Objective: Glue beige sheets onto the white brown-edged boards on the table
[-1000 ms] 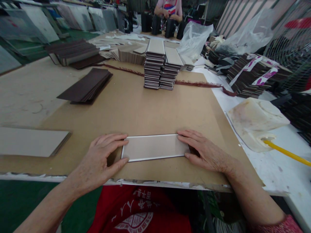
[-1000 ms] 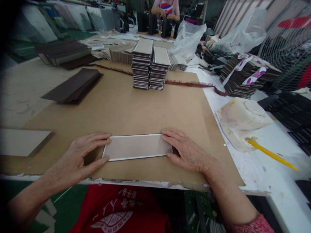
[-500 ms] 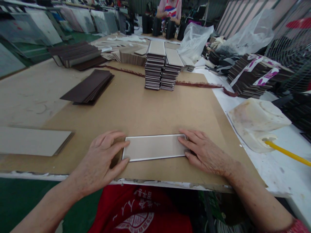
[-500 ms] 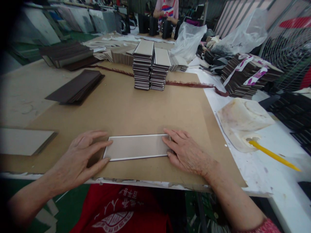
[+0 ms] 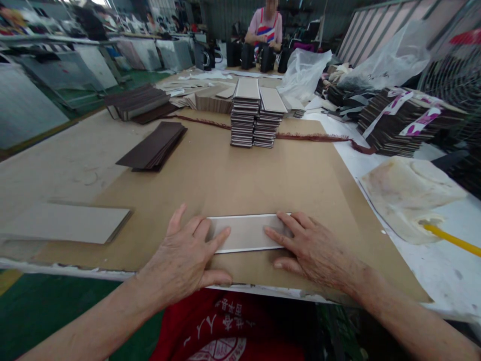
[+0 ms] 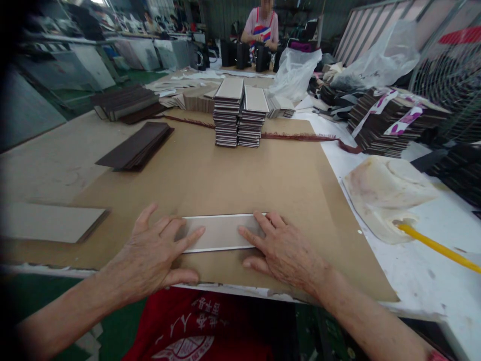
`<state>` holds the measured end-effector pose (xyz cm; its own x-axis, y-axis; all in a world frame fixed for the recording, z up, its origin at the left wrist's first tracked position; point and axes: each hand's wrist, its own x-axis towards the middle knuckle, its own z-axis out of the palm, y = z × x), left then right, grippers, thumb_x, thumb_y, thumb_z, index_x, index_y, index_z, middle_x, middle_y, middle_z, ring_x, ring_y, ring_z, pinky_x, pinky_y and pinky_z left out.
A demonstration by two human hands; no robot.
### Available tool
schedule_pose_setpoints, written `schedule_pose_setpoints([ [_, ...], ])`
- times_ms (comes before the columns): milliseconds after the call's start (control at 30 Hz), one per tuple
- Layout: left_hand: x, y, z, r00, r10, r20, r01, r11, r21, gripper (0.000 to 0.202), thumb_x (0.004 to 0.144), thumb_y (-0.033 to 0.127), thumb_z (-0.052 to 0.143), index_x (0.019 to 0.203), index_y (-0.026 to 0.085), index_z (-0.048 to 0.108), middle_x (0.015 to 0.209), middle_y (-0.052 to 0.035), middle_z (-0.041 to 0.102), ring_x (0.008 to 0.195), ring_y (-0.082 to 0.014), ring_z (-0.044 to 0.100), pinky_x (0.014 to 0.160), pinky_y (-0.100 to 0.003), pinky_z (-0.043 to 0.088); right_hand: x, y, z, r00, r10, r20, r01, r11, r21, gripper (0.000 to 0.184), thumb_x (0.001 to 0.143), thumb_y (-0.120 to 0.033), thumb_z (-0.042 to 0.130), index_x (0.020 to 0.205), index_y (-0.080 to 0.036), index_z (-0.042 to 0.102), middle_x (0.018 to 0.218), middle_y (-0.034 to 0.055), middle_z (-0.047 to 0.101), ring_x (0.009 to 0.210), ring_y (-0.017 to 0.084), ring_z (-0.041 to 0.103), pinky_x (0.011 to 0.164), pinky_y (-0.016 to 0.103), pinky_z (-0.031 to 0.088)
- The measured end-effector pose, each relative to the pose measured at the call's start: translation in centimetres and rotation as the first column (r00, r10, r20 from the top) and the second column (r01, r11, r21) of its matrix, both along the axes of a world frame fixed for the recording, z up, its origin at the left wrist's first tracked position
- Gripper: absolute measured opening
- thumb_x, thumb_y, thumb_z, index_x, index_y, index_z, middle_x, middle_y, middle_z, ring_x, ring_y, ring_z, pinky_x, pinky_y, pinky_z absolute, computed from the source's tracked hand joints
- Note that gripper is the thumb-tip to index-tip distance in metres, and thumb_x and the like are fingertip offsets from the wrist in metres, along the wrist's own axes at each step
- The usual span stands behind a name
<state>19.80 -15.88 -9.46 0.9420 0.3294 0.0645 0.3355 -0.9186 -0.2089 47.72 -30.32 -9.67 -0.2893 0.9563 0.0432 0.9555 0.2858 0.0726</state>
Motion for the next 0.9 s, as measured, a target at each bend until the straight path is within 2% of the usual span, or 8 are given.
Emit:
schedule_pose_setpoints([
  [233,-1.8,0.9,-1.4,0.995,-0.031,0.095,0.035,0.999,-0.042,0.066,0.09,0.069,0.05,0.132,0.019,0.058,0.122,-0.0149,0.061,0.114,-0.0327,0.057,0.116,-0.07,0.007,3.8,-2.6,-1.2,0.997,-0.072,0.004,0.072,0.997,-0.013,0.054,0.1,-0.054,0.045,0.149,-0.031,0.044,0.156,0.0061,0.039,0.139,0.034,0.036,0.111,0.061,0.032],
  [400,-2.3,1.5,-2.1,0.984,-0.065,0.167,0.084,0.99,-0.114,0.057,0.094,0.061,0.051,0.133,0.02,0.057,0.125,-0.0144,0.061,0.12,-0.0315,0.055,0.115,-0.064,0.023,6.2,-3.2,-0.8,0.991,-0.104,-0.089,0.101,0.994,-0.044,0.056,0.103,-0.05,0.038,0.155,-0.029,0.031,0.161,0.0047,0.029,0.148,0.028,0.025,0.118,0.059,0.022],
  [500,-2.2,1.8,-2.1,0.982,-0.07,0.177,0.097,0.984,-0.15,0.057,0.092,0.06,0.056,0.133,0.021,0.057,0.126,-0.0139,0.061,0.119,-0.0306,0.055,0.114,-0.061,0.03,5.5,-2.3,-0.6,0.979,-0.073,-0.19,0.057,0.994,-0.089,0.064,0.103,-0.051,0.04,0.158,-0.021,0.023,0.163,0.0091,0.024,0.15,0.023,0.019,0.121,0.052,0.02],
  [633,-3.0,2.3,-2.1,0.978,-0.079,0.195,0.114,0.978,-0.173,0.054,0.091,0.053,0.06,0.136,0.023,0.055,0.13,-0.0119,0.059,0.122,-0.0295,0.055,0.115,-0.057,0.034,2.4,-2.3,0.5,0.973,0.005,-0.231,-0.042,0.987,-0.158,0.076,0.095,-0.064,0.049,0.155,-0.021,0.034,0.159,0.0129,0.033,0.147,0.029,0.026,0.119,0.056,0.024],
  [700,-4.0,2.6,-2.4,0.97,-0.089,0.225,0.127,0.979,-0.16,0.055,0.09,0.051,0.062,0.139,0.026,0.053,0.136,-0.01,0.058,0.126,-0.0296,0.053,0.114,-0.052,0.039,0.9,-3.3,1.3,0.982,0.006,-0.19,-0.029,0.993,-0.116,0.086,0.083,-0.074,0.057,0.152,-0.024,0.042,0.155,0.0122,0.04,0.143,0.031,0.036,0.114,0.053,0.036],
  [767,-4.9,3.2,-2.8,0.965,-0.101,0.24,0.137,0.981,-0.135,0.057,0.089,0.05,0.063,0.142,0.03,0.05,0.142,-0.0075,0.055,0.13,-0.029,0.053,0.112,-0.046,0.045,-0.4,-4.4,1.6,0.997,0.021,-0.071,-0.019,0.999,0.028,0.087,0.073,-0.075,0.064,0.145,-0.028,0.052,0.148,0.008,0.05,0.133,0.029,0.05,0.104,0.045,0.051],
  [833,-5.5,3.7,-3.3,0.963,-0.108,0.247,0.142,0.982,-0.123,0.059,0.089,0.048,0.064,0.144,0.032,0.047,0.146,-0.005,0.053,0.13,-0.0264,0.054,0.109,-0.038,0.048,-1.2,-4.7,1.5,0.987,0.1,0.128,-0.122,0.977,0.178,0.06,0.08,-0.055,0.065,0.136,-0.035,0.06,0.136,-0.0023,0.062,0.113,0.019,0.063,0.091,0.028,0.057],
  [900,-5.7,4.1,-3.5,0.952,-0.12,0.282,0.157,0.981,-0.113,0.062,0.088,0.048,0.065,0.145,0.032,0.045,0.146,-0.0034,0.054,0.127,-0.0236,0.057,0.107,-0.032,0.05,-1.8,-4.3,1.0,0.936,0.172,0.306,-0.269,0.912,0.31,0.039,0.086,-0.043,0.06,0.124,-0.043,0.066,0.123,-0.0129,0.069,0.107,0.012,0.064,0.087,0.017,0.055],
])
